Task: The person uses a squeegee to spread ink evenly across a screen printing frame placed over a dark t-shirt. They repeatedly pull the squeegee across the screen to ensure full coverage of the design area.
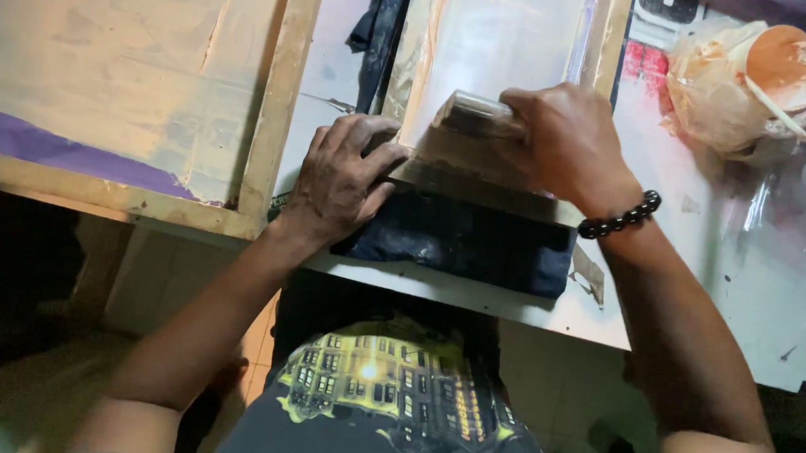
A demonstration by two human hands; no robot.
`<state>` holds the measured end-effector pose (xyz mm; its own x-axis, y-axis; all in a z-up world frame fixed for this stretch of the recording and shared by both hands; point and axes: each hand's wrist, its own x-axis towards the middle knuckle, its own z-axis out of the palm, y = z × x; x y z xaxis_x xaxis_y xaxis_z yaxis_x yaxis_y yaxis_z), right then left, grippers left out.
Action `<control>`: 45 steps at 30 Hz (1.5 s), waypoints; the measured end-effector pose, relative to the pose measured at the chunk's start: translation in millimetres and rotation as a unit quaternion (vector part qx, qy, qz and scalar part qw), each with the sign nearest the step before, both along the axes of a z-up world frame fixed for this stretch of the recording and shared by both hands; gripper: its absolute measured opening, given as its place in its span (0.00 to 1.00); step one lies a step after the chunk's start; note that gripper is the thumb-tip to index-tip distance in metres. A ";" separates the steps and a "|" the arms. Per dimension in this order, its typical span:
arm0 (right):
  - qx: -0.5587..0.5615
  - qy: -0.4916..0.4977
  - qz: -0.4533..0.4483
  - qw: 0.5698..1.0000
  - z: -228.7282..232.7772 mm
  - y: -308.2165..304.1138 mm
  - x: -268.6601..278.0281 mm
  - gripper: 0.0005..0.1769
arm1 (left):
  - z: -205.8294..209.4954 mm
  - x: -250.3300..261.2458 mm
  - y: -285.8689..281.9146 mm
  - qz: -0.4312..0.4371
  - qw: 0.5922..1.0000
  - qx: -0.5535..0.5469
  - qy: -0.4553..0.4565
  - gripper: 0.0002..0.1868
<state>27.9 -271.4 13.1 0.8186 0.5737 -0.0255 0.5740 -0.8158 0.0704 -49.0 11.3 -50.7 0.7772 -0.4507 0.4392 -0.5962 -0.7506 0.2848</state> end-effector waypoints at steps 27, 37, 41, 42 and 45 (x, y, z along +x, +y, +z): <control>0.095 -0.242 0.024 0.965 -50.7 -12.2 189.0 0.12 | -8.6 -2.7 -2.4 0.010 0.998 -0.046 0.034 0.27; 0.009 -0.195 0.018 0.981 -39.4 2.0 108.8 0.08 | -5.0 -0.8 -0.9 0.006 0.999 -0.036 0.025 0.27; 0.010 -0.112 0.021 0.993 -25.8 12.0 37.9 0.04 | -7.9 -4.1 0.4 0.006 0.999 -0.029 0.014 0.27; 0.012 -0.081 0.015 0.997 -21.2 14.1 22.6 0.04 | -7.6 -3.9 0.4 0.005 1.000 -0.017 0.005 0.28; 0.025 0.013 -0.017 0.999 -29.4 7.5 8.8 0.07 | -24.1 0.3 3.7 0.003 1.000 0.009 -0.026 0.25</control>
